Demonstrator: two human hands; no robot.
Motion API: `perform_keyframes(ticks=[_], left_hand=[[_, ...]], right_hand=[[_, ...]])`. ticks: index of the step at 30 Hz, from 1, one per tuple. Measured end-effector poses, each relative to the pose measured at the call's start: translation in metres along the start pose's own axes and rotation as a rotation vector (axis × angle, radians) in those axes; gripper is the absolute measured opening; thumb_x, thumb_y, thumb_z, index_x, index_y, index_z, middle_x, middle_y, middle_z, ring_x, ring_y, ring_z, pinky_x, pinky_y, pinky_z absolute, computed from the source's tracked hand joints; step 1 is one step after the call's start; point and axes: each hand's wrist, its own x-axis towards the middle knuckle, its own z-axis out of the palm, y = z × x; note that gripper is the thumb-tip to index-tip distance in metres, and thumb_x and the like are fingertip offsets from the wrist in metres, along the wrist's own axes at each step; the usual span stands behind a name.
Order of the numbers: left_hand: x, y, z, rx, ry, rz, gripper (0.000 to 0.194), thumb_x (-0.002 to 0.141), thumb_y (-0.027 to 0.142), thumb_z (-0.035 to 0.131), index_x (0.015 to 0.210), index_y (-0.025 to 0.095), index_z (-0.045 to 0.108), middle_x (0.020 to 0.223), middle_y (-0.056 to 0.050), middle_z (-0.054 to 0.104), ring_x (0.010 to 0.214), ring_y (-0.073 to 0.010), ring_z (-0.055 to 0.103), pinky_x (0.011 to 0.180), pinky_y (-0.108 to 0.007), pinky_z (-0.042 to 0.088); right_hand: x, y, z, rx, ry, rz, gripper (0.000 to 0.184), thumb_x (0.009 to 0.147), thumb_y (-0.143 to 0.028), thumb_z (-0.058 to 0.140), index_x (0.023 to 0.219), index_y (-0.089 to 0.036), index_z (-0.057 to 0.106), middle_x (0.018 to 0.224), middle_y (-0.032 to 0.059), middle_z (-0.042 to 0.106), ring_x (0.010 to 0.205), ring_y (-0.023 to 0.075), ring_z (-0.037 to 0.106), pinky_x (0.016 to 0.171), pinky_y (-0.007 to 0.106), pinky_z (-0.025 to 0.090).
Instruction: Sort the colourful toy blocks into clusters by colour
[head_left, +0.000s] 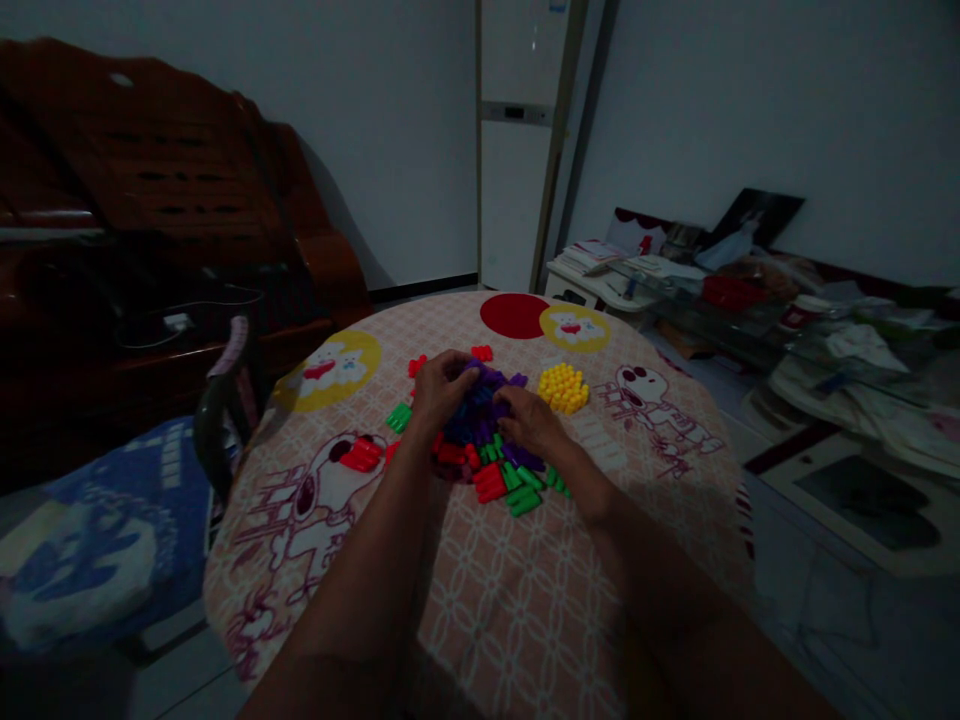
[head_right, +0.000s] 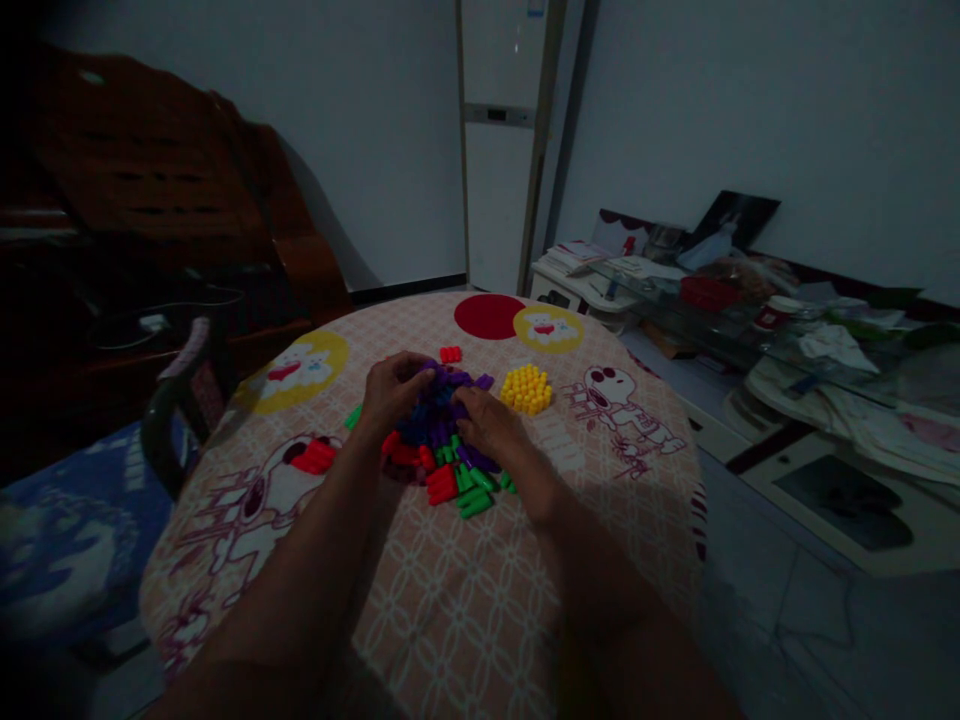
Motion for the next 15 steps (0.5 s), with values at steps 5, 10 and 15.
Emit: perform_keyframes(ticks=[5,10,15], left_hand=[[-0.003,-0.002,0.01,0.059,-0.048,0.037,0.03,0.076,0.036,0.064,0.095,0.015,0.072,0.089,-0.007,0.075,0.08,-0.0207,0.068,0.071,-0.029,0.053],[-0.003,-0.005,0.01,0.094,-0.066,0.021,0.031,0.078,0.035,0.063,0.099,0.015,0.073,0.091,-0.008,0.076,0.08,-0.0219,0.069,0.072,-0.031,0.052],[-0.004,-0.006,0.012,0.115,-0.048,0.039,0.032,0.079,0.035,0.062,0.102,0.015,0.074,0.09,-0.007,0.076,0.08,-0.0216,0.068,0.071,-0.03,0.052]], right_hand=[[0.002,-0.006,-0.022,0.162,0.061,0.131,0.037,0.071,-0.013,0.066,0.106,-0.025,0.066,0.082,-0.0022,0.067,0.078,0.0179,0.063,0.072,0.028,0.047],[0.01,0.016,-0.066,0.228,0.457,0.263,0.014,0.063,-0.022,0.07,0.077,-0.019,0.066,0.072,-0.0016,0.066,0.07,0.0167,0.062,0.07,0.029,0.05],[-0.009,0.074,-0.103,0.202,0.833,0.546,0.018,0.058,-0.028,0.072,0.072,-0.017,0.068,0.062,-0.001,0.064,0.06,0.0173,0.061,0.059,0.029,0.049]])
